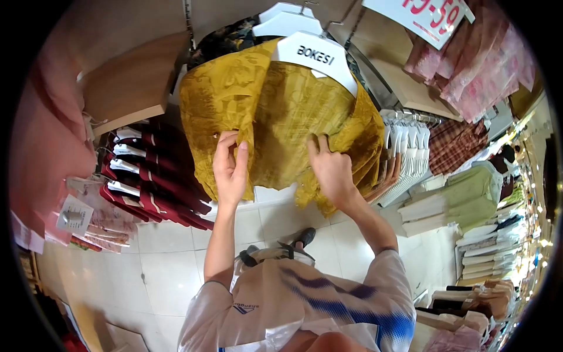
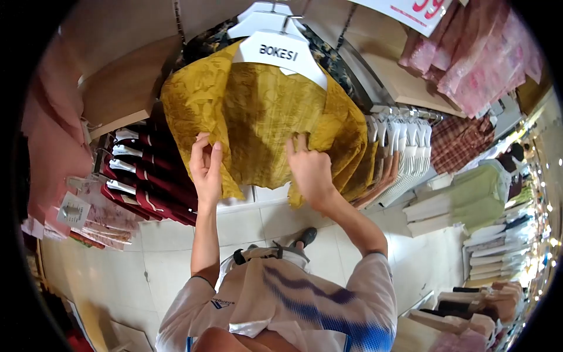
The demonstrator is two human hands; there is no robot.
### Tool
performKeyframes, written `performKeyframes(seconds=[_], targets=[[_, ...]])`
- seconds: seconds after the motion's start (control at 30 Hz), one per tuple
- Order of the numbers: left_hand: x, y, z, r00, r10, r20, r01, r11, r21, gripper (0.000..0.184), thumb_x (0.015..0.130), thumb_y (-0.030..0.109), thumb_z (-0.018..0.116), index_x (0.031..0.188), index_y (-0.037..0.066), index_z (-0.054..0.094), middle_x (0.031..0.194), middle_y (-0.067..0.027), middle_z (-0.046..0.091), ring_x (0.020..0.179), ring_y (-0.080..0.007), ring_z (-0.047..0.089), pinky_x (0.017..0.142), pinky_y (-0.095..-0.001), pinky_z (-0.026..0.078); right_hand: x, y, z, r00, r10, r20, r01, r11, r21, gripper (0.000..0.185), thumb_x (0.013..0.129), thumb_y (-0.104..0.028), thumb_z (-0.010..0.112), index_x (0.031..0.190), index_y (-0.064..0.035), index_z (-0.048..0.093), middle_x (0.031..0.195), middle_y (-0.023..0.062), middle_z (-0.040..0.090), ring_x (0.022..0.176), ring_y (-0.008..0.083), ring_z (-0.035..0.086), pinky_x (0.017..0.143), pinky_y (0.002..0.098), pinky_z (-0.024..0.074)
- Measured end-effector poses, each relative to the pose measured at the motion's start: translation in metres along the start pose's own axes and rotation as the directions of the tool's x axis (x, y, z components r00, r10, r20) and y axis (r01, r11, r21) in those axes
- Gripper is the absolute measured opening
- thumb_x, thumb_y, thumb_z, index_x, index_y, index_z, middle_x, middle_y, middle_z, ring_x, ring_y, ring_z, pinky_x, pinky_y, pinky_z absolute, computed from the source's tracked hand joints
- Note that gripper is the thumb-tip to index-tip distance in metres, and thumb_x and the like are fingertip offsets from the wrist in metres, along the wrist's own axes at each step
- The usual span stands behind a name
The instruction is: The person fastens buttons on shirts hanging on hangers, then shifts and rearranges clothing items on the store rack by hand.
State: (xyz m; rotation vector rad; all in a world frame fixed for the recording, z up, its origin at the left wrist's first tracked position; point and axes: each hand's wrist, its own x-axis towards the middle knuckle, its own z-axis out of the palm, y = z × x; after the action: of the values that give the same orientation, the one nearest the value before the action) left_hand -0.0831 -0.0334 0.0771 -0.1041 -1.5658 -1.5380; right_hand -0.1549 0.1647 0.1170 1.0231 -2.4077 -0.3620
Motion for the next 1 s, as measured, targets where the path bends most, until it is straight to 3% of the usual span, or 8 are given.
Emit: performKeyframes(seconds=[0.1,0.2,0.4,0.47,0.6,0.73,0.8,1.0], targets=[[0.002,-0.002,-0.005,0.998,-0.056,0.027,0.058,0.995,-0.087,0.011,0.094,-0.003,0.055,0.105,-0.004,0.052,0.105,-0.006,0.051,0.085,-0.0107,0.046,0.075,-0.0226,0.038,-0.001,0.003,0.019,0.987,0.08,0.137,-0.072,0.996,-0.06,0.032,0.067,0.0,0.068,0.097,-0.0046,0.057,0.094,0.0106,0.06,0.057,0.0228,0.067,0.049,0.0309,0.0527],[0.003,-0.003,-0.01,0.989,-0.138,0.061,0.147,0.974,-0.172,0.012,0.094,-0.004,0.055,0.106,-0.002,0.052,0.106,-0.0039,0.049,0.084,-0.0074,0.043,0.075,-0.0212,0.037,-0.006,0.007,0.019,0.987,0.01,0.163,-0.008,1.0,-0.018,0.026,0.07,0.0,0.067,0.095,-0.0042,0.059,0.095,0.0106,0.059,0.062,0.0221,0.068,0.049,0.0304,0.0525],[0.011,-0.004,-0.016,0.988,-0.072,0.139,0.104,0.965,-0.242,0.008,0.095,-0.005,0.054,0.101,-0.001,0.052,0.109,-0.0054,0.051,0.087,-0.0095,0.045,0.078,-0.0226,0.039,-0.01,0.001,0.011,0.977,-0.196,-0.084,0.202,0.977,0.069,0.047,0.07,-0.002,0.063,0.117,-0.0012,0.059,0.117,0.0158,0.056,0.053,0.0155,0.061,0.047,0.0261,0.0498],[0.012,-0.005,-0.016,0.983,-0.083,0.166,0.116,0.972,-0.203,0.005,0.095,-0.003,0.053,0.099,0.0,0.051,0.11,-0.0071,0.051,0.09,-0.0114,0.047,0.082,-0.0242,0.04,-0.011,-0.003,0.004,0.944,-0.292,-0.155,0.306,0.949,0.073,0.055,0.069,-0.004,0.064,0.124,-0.0013,0.057,0.123,0.0166,0.056,0.048,0.0136,0.058,0.046,0.0255,0.049],[0.012,-0.011,-0.011,0.982,-0.098,0.16,0.119,0.985,-0.127,0.006,0.093,-0.002,0.054,0.098,0.0,0.05,0.108,-0.0104,0.054,0.093,-0.0155,0.051,0.086,-0.0271,0.041,-0.005,-0.001,0.006,0.978,-0.2,0.052,0.205,0.973,-0.109,0.064,0.069,-0.004,0.065,0.131,-0.0013,0.051,0.132,0.0159,0.053,0.048,0.0108,0.058,0.045,0.0223,0.0472],[0.017,-0.014,-0.01,0.988,0.034,0.153,-0.044,0.997,0.06,0.011,0.087,-0.001,0.057,0.096,-0.002,0.05,0.101,-0.0153,0.058,0.091,-0.025,0.057,0.087,-0.0329,0.044,0.003,0.008,0.022,0.995,-0.066,0.071,0.081,0.973,-0.218,0.049,0.067,-0.004,0.071,0.115,0.0007,0.059,0.125,0.0177,0.059,0.056,0.0154,0.064,0.048,0.0237,0.0499],[0.02,-0.007,-0.01,0.977,0.117,0.179,-0.149,0.973,0.178,0.009,0.087,-0.002,0.057,0.093,-0.002,0.051,0.099,-0.0145,0.059,0.088,-0.0257,0.058,0.084,-0.0329,0.046,0.009,0.012,0.017,0.961,-0.09,0.263,0.139,0.974,-0.176,0.044,0.063,-0.004,0.073,0.106,-0.0004,0.062,0.111,0.0164,0.064,0.06,0.0177,0.067,0.049,0.0273,0.0509],[0.024,-0.004,-0.011,0.968,0.159,0.191,-0.198,0.958,0.206,0.009,0.085,-0.006,0.058,0.091,-0.003,0.052,0.097,-0.0134,0.059,0.084,-0.0247,0.059,0.079,-0.0322,0.048,0.008,0.019,0.019,0.968,-0.154,0.197,0.174,0.981,-0.086,0.037,0.061,-0.001,0.073,0.096,-0.0034,0.062,0.106,0.018,0.064,0.06,0.0213,0.068,0.05,0.0303,0.0512]])
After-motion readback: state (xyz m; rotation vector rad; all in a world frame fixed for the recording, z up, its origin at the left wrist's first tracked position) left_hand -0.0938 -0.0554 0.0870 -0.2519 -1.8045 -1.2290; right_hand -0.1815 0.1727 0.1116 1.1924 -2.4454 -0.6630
